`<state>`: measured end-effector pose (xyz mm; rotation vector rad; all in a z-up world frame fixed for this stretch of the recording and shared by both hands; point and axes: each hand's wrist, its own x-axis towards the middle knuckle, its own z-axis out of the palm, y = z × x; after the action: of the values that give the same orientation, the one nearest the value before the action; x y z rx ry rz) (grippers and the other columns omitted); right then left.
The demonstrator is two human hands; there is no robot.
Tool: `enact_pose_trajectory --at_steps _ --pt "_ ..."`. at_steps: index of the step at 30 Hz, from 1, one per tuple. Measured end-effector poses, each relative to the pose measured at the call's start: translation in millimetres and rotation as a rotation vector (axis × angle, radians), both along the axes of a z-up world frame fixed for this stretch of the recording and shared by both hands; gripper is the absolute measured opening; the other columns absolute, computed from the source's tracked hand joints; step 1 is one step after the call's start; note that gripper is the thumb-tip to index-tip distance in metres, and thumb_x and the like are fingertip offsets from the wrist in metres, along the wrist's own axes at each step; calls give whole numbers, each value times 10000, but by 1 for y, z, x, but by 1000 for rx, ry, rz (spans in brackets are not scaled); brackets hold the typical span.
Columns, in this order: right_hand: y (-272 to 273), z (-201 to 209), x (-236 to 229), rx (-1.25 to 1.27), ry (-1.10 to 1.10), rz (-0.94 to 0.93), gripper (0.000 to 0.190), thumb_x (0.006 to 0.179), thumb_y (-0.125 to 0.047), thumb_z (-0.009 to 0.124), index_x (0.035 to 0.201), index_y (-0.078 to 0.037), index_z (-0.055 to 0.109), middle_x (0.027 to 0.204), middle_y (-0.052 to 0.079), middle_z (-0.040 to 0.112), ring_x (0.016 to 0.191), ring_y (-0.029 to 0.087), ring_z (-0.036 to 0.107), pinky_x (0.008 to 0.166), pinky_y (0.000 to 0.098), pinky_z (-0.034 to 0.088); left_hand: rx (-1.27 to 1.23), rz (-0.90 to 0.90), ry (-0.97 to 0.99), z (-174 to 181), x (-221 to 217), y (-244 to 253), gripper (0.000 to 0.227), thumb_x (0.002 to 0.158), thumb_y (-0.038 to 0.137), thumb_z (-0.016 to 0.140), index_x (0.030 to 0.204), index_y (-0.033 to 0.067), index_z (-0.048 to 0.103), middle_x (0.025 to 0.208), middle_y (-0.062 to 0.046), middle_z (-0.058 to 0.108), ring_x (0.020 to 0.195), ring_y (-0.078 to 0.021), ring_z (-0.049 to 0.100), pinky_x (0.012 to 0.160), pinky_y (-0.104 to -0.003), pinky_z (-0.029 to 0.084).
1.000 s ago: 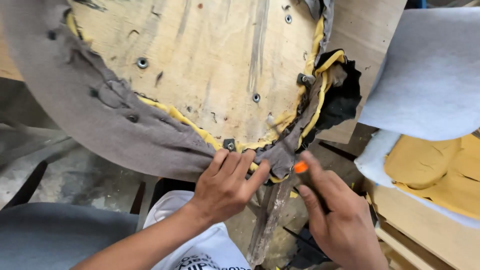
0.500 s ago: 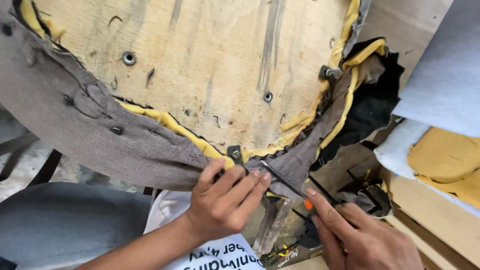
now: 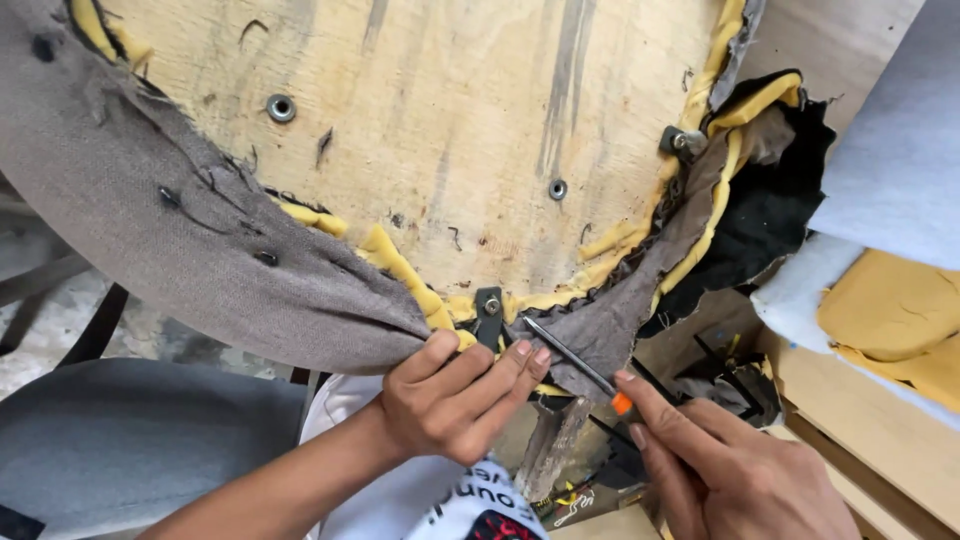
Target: Removing staples and old fabric from a chair seat using a screwdriver as a pry tool.
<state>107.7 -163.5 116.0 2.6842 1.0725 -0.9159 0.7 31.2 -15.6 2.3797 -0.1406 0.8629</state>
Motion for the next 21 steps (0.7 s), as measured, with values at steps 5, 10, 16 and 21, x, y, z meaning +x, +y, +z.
enact_pose_trajectory --at_steps 5,10,16,21 --pt "3 -2 -13 24 26 -170 465 866 -302 609 1329 -332 649 575 -86 551 400 101 548 396 252 466 -45 -4 17 -2 -1 0 134 971 93 668 891 92 775 868 -33 734 638 -123 567 635 -272 365" --pt "15 1 -29 -58 -110 -206 448 870 -303 624 1313 -351 668 566 -79 534 394 115 512 414 262 433 28 -33 248 17 -1 7 199 1032 84 485 959 61 669 899 -65 614 733 -198 521 671 -320 384" --pt "20 6 -30 -249 -288 43 436 882 -389 605 1314 -436 634 624 -111 564 398 176 545 349 326 422 201 28 237 7 0 17 43 968 165 644 989 200 658 861 9 539 812 -170 547 782 -336 387" --pt "24 0 -38 -189 -256 -71 410 875 -333 638 1277 -401 681 583 -84 511 421 163 492 376 322 411 43 -62 134 6 8 17 291 1001 71 664 723 126 598 610 10 379 560 -169 379 568 -307 314"
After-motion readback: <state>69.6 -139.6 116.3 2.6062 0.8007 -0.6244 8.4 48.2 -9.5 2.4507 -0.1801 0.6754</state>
